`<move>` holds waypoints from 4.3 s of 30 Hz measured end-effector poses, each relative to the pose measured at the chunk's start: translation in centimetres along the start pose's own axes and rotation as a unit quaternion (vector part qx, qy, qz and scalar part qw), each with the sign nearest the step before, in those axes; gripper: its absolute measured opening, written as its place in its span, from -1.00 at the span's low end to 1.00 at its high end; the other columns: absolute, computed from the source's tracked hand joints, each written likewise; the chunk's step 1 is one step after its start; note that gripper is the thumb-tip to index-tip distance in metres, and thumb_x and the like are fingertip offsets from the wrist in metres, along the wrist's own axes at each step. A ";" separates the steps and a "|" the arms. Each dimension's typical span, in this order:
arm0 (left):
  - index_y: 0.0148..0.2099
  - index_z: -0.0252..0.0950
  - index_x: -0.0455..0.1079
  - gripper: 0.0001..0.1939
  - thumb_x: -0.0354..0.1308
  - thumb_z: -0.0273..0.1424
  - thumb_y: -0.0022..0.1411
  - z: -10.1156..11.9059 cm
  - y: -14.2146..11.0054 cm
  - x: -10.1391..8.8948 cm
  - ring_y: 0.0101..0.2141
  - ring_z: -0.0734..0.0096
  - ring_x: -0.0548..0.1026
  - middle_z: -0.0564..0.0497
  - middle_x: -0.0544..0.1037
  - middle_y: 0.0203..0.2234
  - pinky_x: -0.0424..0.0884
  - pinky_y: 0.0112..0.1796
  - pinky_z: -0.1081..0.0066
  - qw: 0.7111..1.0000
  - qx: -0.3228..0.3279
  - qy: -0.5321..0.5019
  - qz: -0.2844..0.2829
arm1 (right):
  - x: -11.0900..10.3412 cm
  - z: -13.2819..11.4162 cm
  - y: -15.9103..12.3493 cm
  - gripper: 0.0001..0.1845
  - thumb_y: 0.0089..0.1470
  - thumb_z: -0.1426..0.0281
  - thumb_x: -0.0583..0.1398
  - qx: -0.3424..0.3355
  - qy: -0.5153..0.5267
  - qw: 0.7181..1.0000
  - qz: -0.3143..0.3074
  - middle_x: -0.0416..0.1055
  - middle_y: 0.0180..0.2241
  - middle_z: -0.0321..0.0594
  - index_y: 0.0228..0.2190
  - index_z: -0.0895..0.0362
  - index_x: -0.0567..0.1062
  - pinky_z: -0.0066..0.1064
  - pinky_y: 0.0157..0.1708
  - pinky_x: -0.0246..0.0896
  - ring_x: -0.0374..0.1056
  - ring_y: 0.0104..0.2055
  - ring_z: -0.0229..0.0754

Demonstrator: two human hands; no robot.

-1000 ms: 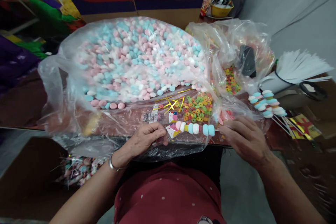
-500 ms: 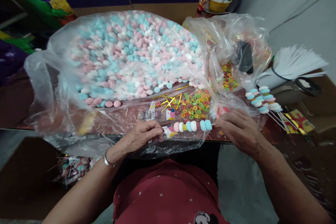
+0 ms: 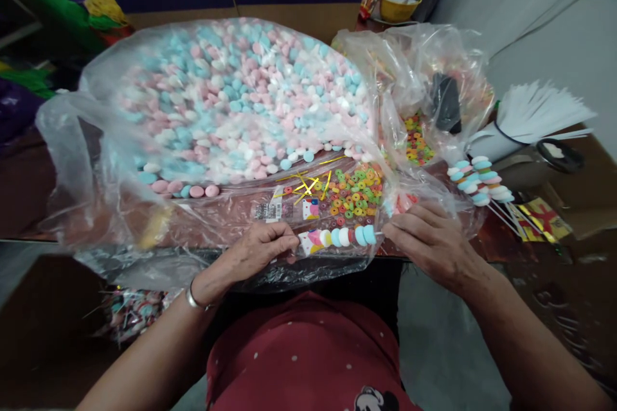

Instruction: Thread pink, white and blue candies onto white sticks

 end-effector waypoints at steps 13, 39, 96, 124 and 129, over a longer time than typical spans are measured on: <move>-0.44 -0.33 0.44 -0.67 0.08 -0.22 0.26 1.1 0.0 0.5 -0.57 0.56 0.31 0.06 0.50 -0.58 0.19 -0.52 0.55 0.998 0.026 -0.044 -0.025 | 4.0 1.3 -0.2 -0.71 0.30 0.46 -0.06 0.086 0.070 0.991 -0.078 0.43 -0.39 -0.15 -0.31 0.17 0.44 -0.32 -0.35 0.19 0.30 -0.34 -0.16; -0.41 -0.33 0.42 -0.70 0.20 -0.18 0.17 0.2 -0.1 0.7 -0.57 0.54 0.32 0.06 0.49 -0.58 0.23 -0.53 0.54 0.995 0.015 -0.087 -0.037 | 3.9 0.9 -0.4 -0.78 0.27 0.45 0.01 0.113 0.103 0.988 -0.005 0.44 -0.39 -0.18 -0.30 0.15 0.45 -0.35 -0.34 0.22 0.32 -0.35 -0.20; -0.20 -0.28 0.24 -0.62 0.33 -0.28 0.03 -1.7 -4.2 10.2 -0.44 0.53 0.19 0.16 0.30 -0.45 0.16 -0.42 0.49 0.970 -0.117 -0.138 -0.160 | 8.2 -1.5 1.5 -0.71 0.22 0.46 0.03 -0.029 0.318 0.918 -0.233 0.33 -0.51 -0.31 -0.43 0.15 0.50 -0.45 -0.37 -0.01 0.15 -0.44 -0.30; -0.16 -0.25 0.20 -0.63 0.29 -0.24 0.12 1.5 -1.4 10.0 -0.43 0.43 0.29 0.13 0.35 -0.45 0.19 -0.38 0.43 0.996 0.018 0.002 -0.087 | 9.6 -4.4 1.4 -0.70 0.19 0.46 0.03 -0.043 0.313 0.924 -0.215 0.34 -0.53 -0.31 -0.50 0.17 0.47 -0.42 -0.38 -0.01 0.13 -0.48 -0.31; 0.08 -0.23 0.16 -0.33 0.36 -0.14 0.02 0.7 -2.5 8.6 -0.24 0.30 0.37 0.00 0.46 -0.20 0.28 -0.21 0.34 0.994 -0.027 -0.040 -0.097 | 8.5 -3.0 1.4 -0.69 0.20 0.48 0.01 -0.036 0.311 0.932 -0.185 0.31 -0.56 -0.34 -0.49 0.14 0.46 -0.44 -0.40 -0.01 0.11 -0.49 -0.31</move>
Point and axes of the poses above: each hand's wrist, its own y-axis towards the middle knuckle, its own x-axis out of the palm, z = x × y, the point moved 9 cm from there along y, towards the middle knuckle
